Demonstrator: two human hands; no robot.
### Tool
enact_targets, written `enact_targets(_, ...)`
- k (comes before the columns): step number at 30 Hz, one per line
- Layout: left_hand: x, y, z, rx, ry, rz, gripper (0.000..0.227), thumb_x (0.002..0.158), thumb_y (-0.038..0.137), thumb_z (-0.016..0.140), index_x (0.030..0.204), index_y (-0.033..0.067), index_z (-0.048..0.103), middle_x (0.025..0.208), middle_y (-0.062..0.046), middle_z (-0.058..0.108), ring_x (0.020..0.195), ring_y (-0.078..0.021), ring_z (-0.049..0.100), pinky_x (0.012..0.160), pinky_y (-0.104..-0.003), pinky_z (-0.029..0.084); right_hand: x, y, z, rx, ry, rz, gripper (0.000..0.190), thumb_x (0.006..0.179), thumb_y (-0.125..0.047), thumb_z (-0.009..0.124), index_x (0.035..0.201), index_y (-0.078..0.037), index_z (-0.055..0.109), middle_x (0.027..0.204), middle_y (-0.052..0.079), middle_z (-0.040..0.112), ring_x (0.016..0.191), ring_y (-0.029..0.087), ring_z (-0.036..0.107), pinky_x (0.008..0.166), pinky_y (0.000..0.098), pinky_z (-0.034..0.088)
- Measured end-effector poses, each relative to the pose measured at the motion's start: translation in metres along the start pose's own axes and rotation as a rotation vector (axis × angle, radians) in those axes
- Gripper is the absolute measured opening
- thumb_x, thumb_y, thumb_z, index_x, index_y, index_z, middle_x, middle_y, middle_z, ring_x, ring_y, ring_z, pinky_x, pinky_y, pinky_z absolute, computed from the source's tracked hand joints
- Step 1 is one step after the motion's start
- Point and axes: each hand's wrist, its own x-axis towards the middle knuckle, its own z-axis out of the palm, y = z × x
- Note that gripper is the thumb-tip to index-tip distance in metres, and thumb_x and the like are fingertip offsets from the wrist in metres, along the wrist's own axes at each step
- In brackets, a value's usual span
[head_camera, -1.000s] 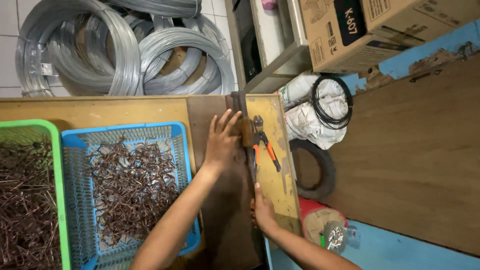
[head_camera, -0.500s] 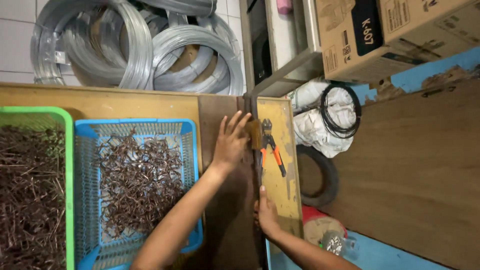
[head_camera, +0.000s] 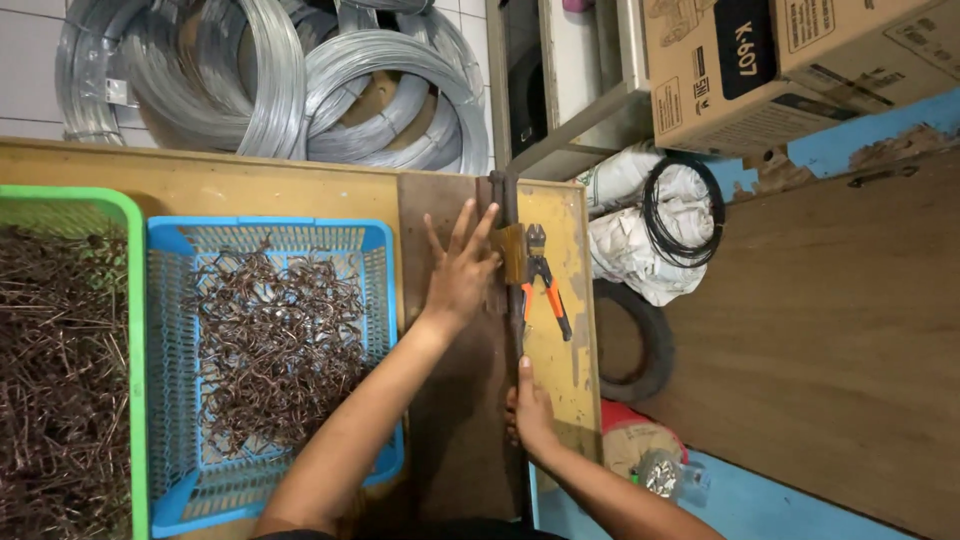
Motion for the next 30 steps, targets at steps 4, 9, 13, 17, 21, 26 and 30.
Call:
enact_targets(4, -0.001, 0.002, -0.002, -0.004, 0.015, 0.004, 0.007, 0.093, 0.017, 0.073, 0.097, 0.0234, 0.075, 0.171, 0.0, 0.022, 0.159, -0.0322, 0.007, 0.119, -0.072, -0.013, -0.001, 0.0, -0.002, -0.02, -0.024, -0.001, 0.071, 0.095, -0.076, 0.031, 0.057, -0.016, 0.035, 0.047, 0.004, 0.035, 0.036, 0.02, 0.038, 0.034, 0.0332, 0.031)
enact_targets(9, 0.0, 0.005, -0.007, -0.012, 0.033, -0.009, 0.011, 0.091, 0.012, 0.076, 0.093, 0.0227, 0.076, 0.171, -0.001, 0.021, 0.159, -0.0333, 0.005, 0.118, -0.072, -0.015, -0.006, -0.006, -0.002, -0.031, -0.023, -0.012, 0.072, 0.096, -0.075, 0.032, 0.056, -0.015, 0.034, 0.046, 0.004, 0.034, 0.036, 0.02, 0.036, 0.034, 0.0341, 0.029)
enact_targets(13, -0.002, 0.002, -0.001, 0.027, 0.049, -0.004, 0.02, 0.085, 0.011, 0.079, 0.095, 0.0289, 0.076, 0.172, 0.0, 0.019, 0.16, -0.0344, 0.004, 0.117, -0.072, -0.016, -0.001, -0.001, -0.003, -0.006, -0.046, -0.044, 0.071, 0.097, -0.074, 0.032, 0.056, -0.017, 0.035, 0.045, 0.002, 0.034, 0.035, 0.018, 0.035, 0.033, 0.0323, 0.027)
enact_targets(17, -0.001, 0.004, -0.007, -0.004, 0.073, 0.002, 0.028, 0.083, 0.003, 0.078, 0.097, 0.0278, 0.075, 0.171, -0.003, 0.02, 0.159, -0.0364, 0.009, 0.116, -0.075, -0.014, 0.0, -0.003, -0.002, 0.007, -0.046, -0.018, 0.072, 0.096, -0.075, 0.032, 0.055, -0.015, 0.034, 0.045, 0.004, 0.033, 0.034, 0.02, 0.035, 0.033, 0.034, 0.028)
enact_targets(21, 0.004, 0.017, -0.019, 0.101, 0.088, -0.041, 0.008, 0.091, 0.025, 0.072, 0.09, 0.0178, 0.076, 0.166, -0.007, 0.037, 0.156, -0.0382, 0.02, 0.111, -0.081, -0.001, 0.022, 0.029, -0.001, -0.086, 0.024, -0.152, 0.08, 0.095, -0.078, 0.042, 0.064, -0.006, 0.06, 0.055, 0.011, 0.055, 0.047, 0.027, 0.059, 0.046, 0.0434, 0.053)
enact_targets(26, 0.004, 0.011, -0.012, 0.178, 0.076, -0.035, 0.007, 0.087, 0.028, 0.073, 0.089, 0.0247, 0.079, 0.167, -0.003, 0.036, 0.156, -0.0372, 0.021, 0.11, -0.082, 0.004, 0.041, 0.037, 0.0, -0.18, 0.03, -0.174, 0.091, 0.092, -0.084, 0.034, 0.065, -0.004, 0.066, 0.066, 0.018, 0.065, 0.068, 0.037, 0.067, 0.071, 0.0467, 0.055)
enact_targets(30, 0.001, 0.001, 0.005, 0.209, 0.121, -0.015, 0.007, 0.085, 0.034, 0.073, 0.088, 0.0282, 0.075, 0.166, -0.005, 0.038, 0.154, -0.0406, 0.026, 0.108, -0.084, 0.006, 0.055, 0.051, 0.001, -0.13, 0.046, -0.168, 0.085, 0.092, -0.083, 0.041, 0.057, -0.008, 0.06, 0.051, 0.012, 0.056, 0.047, 0.03, 0.061, 0.05, 0.0426, 0.054)
